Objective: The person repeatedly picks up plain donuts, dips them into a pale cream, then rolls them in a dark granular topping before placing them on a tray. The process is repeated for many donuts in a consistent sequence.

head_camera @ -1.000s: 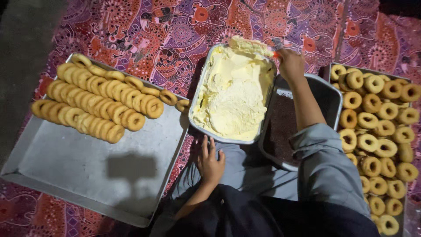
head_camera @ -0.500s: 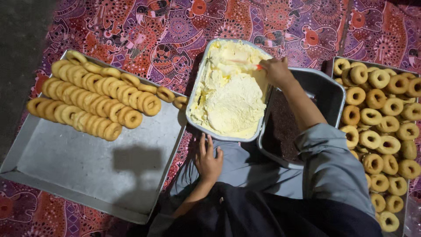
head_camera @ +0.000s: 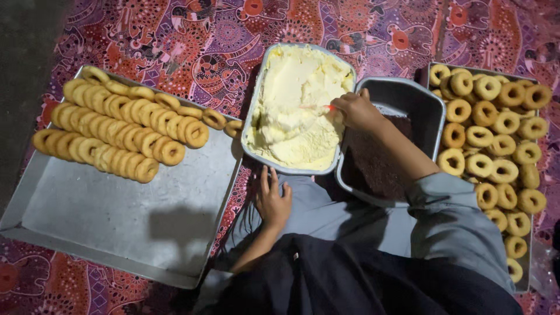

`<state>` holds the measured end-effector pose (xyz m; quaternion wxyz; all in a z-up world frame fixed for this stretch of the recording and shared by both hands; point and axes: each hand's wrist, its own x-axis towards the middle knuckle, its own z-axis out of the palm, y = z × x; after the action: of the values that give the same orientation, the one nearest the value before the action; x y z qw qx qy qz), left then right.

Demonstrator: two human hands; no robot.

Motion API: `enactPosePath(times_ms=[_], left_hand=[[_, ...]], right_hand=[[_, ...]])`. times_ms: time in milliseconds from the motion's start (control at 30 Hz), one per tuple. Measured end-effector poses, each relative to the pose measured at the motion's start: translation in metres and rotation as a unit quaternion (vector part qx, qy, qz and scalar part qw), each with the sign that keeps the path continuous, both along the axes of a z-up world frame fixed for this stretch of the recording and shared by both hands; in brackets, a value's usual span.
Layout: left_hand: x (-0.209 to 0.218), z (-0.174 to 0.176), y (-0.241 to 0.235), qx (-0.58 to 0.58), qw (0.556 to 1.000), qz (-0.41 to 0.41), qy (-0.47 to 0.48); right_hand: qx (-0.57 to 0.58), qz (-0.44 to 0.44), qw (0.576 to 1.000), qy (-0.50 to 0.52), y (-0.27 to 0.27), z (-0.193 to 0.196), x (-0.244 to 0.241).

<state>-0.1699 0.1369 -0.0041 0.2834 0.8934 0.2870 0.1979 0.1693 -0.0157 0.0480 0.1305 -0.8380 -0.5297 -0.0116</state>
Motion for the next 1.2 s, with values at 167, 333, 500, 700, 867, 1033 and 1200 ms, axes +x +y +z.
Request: enactPosePath(times_ms=[167,333,500,700,867,1033,1200], left_hand=[[0.000,-0.004,0.002,0.005,1.000,-0.004,-0.005],[0.002,-0.005,0.001,-0.010,1.000,-0.003,0.006],[0.003,-0.006,0.001,0.000,1.000,-0.003,0.008],[0.001,-0.012,0.000,0.019,1.000,-0.008,-0.016],[0.002,-0.013,0.000,0.018,1.000,-0.004,-0.011],[0.004,-0.010,-0.001,0.014,1.000,-0.004,-0.007],[0.001,-0.008,0.001,0.011,1.000,-0.005,-0.010]], right_hand=[[0.052,-0.015,0.991,-0.124,-0.051,0.034,-0.041],[0.082,-0.150,0.982,-0.081,-0.083,0.031,-0.095],[0.021,-0.134,0.976,-0.170,-0.051,-0.009,-0.171],[-0.008,-0.208,0.976,-0.066,-0.029,0.003,-0.182],[0.060,-0.197,0.950,0.235,-0.037,0.068,-0.172],[0.050,-0.236,0.966,0.097,-0.031,0.083,-0.221],[0.046,-0.225,0.965,-0.124,-0.026,0.040,-0.230]])
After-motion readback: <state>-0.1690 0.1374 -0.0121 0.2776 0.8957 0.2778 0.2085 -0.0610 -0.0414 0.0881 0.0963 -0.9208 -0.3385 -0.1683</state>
